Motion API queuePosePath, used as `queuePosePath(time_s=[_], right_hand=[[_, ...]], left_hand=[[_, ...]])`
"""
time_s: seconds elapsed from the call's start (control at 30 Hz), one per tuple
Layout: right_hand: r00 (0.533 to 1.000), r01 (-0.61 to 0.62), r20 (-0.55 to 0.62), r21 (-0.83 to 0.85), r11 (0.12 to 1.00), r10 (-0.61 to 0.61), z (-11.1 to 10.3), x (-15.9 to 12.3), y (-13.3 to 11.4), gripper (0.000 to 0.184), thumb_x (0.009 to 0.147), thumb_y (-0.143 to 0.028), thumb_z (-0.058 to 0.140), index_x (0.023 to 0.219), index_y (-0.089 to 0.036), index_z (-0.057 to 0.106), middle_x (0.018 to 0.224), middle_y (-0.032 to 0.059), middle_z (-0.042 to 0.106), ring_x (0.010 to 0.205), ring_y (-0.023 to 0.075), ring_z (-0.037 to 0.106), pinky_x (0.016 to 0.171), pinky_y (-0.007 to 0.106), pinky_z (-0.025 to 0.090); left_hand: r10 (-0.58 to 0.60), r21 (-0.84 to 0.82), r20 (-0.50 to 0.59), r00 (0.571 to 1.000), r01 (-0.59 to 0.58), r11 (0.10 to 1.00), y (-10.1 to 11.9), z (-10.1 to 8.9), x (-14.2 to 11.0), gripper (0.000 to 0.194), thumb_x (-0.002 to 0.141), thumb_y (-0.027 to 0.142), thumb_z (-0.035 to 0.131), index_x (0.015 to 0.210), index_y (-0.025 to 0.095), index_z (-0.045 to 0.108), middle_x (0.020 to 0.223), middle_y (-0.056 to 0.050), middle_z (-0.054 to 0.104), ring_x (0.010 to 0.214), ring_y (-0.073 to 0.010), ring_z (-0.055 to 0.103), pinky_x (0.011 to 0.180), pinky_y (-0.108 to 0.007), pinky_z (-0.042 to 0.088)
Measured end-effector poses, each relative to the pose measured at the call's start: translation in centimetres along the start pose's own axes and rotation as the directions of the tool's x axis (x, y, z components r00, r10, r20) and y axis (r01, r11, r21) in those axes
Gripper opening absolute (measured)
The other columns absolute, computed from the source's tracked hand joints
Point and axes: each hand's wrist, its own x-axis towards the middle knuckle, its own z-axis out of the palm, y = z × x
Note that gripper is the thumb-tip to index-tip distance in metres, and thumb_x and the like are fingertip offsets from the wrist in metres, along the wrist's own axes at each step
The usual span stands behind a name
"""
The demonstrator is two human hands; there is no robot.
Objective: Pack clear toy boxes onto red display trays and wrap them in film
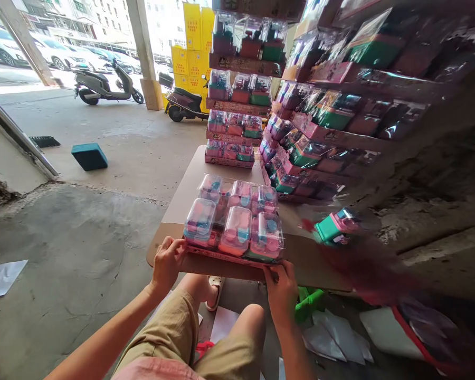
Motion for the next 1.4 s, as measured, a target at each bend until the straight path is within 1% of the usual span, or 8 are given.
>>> queuePosePath(time_s=[0.3, 0.53, 0.83, 1.03, 1.13, 1.23, 1.3, 1.4], right_hand=[[0.996, -0.042, 0.083, 0.037, 0.998, 0.039, 0.0, 0.5, 0.9, 0.042, 0.086, -0.055, 0.046, 0.061, -0.021, 0.048, 0.076, 0.0044, 0.055, 0.060, 0.0163, 0.052, 0.055, 0.029, 0.040], [0.988, -0.112, 0.124, 0.141, 0.984, 0.094, 0.3, 0.0, 2.2, 0.033, 0.085, -0.055, 0.046, 0.084, -0.022, 0.049, 0.077, 0.0025, 0.056, 0.069, 0.0186, 0.054, 0.063, 0.032, 0.043], [0.963, -0.270, 0.073, 0.164, 0.949, 0.261, 1.9, -0.7, 1.9, 0.043, 0.074, -0.060, 0.055, 0.089, -0.021, 0.047, 0.081, 0.0026, 0.051, 0.073, 0.0200, 0.051, 0.066, 0.035, 0.044], [0.973, -0.210, -0.066, 0.121, 0.970, 0.219, 1.8, -2.2, 1.5, 0.040, 0.083, -0.047, 0.052, 0.107, -0.015, 0.049, 0.095, 0.0126, 0.058, 0.087, 0.0266, 0.057, 0.077, 0.043, 0.044], [0.980, 0.008, -0.195, -0.075, 0.997, -0.022, 3.3, -4.3, -3.0, 0.043, 0.084, -0.033, 0.056, 0.122, -0.016, 0.046, 0.111, 0.0174, 0.059, 0.106, 0.0304, 0.054, 0.089, 0.046, 0.038], [0.906, 0.402, 0.162, -0.040, 0.915, -0.391, 5.5, -5.6, -8.3, 0.043, 0.090, -0.024, 0.047, 0.132, -0.025, 0.044, 0.122, 0.0090, 0.060, 0.116, 0.0241, 0.051, 0.098, 0.041, 0.030], [0.836, 0.456, 0.325, 0.035, 0.889, -0.442, 6.6, -5.6, -10.2, 0.047, 0.092, -0.025, 0.040, 0.139, -0.024, 0.037, 0.132, 0.0063, 0.055, 0.122, 0.0218, 0.047, 0.103, 0.041, 0.024], [0.827, 0.438, 0.378, 0.029, 0.898, -0.415, 6.7, -5.4, -9.3, 0.052, 0.093, -0.027, 0.036, 0.144, -0.022, 0.027, 0.136, 0.0067, 0.051, 0.125, 0.0213, 0.046, 0.106, 0.042, 0.019]], left_hand=[[0.121, -0.153, 0.025, 0.992, -0.116, 0.981, -0.5, -0.4, 1.0, 0.013, 0.084, 0.010, 0.049, 0.082, 0.021, 0.056, 0.094, -0.003, 0.058, 0.080, -0.0152, 0.061, 0.068, -0.025, 0.048], [0.283, -0.238, 0.094, 0.954, -0.255, 0.937, -2.0, -0.9, 1.4, 0.013, 0.090, 0.016, 0.043, 0.086, 0.021, 0.054, 0.092, -0.002, 0.056, 0.083, -0.0136, 0.059, 0.073, -0.024, 0.049], [-0.028, -0.059, 0.107, 0.994, 0.035, 0.998, 0.0, 0.1, 1.0, 0.014, 0.077, 0.023, 0.063, 0.079, 0.021, 0.050, 0.092, -0.002, 0.058, 0.074, -0.0169, 0.062, 0.059, -0.026, 0.048], [0.077, -0.147, 0.164, 0.984, -0.053, 0.988, -0.9, -0.3, 1.4, 0.008, 0.082, 0.015, 0.053, 0.078, 0.021, 0.051, 0.091, -0.001, 0.058, 0.074, -0.0146, 0.062, 0.060, -0.023, 0.046], [0.107, -0.180, 0.192, 0.976, -0.072, 0.981, -1.2, -0.7, 1.3, 0.007, 0.085, 0.015, 0.049, 0.082, 0.021, 0.052, 0.095, -0.002, 0.058, 0.077, -0.0151, 0.062, 0.063, -0.024, 0.047], [0.135, -0.203, 0.214, 0.967, -0.091, 0.975, -1.2, -1.0, 1.4, 0.007, 0.086, 0.017, 0.047, 0.085, 0.021, 0.052, 0.096, -0.002, 0.057, 0.075, -0.0145, 0.062, 0.063, -0.024, 0.048], [0.160, -0.211, 0.218, 0.963, -0.114, 0.971, -1.2, -1.1, 1.5, 0.008, 0.087, 0.018, 0.046, 0.086, 0.021, 0.053, 0.095, -0.002, 0.057, 0.075, -0.0144, 0.061, 0.062, -0.024, 0.048], [0.198, -0.220, 0.217, 0.956, -0.149, 0.964, -1.5, -1.1, 1.6, 0.010, 0.087, 0.016, 0.045, 0.086, 0.021, 0.053, 0.094, -0.003, 0.057, 0.076, -0.0144, 0.061, 0.063, -0.023, 0.049]])
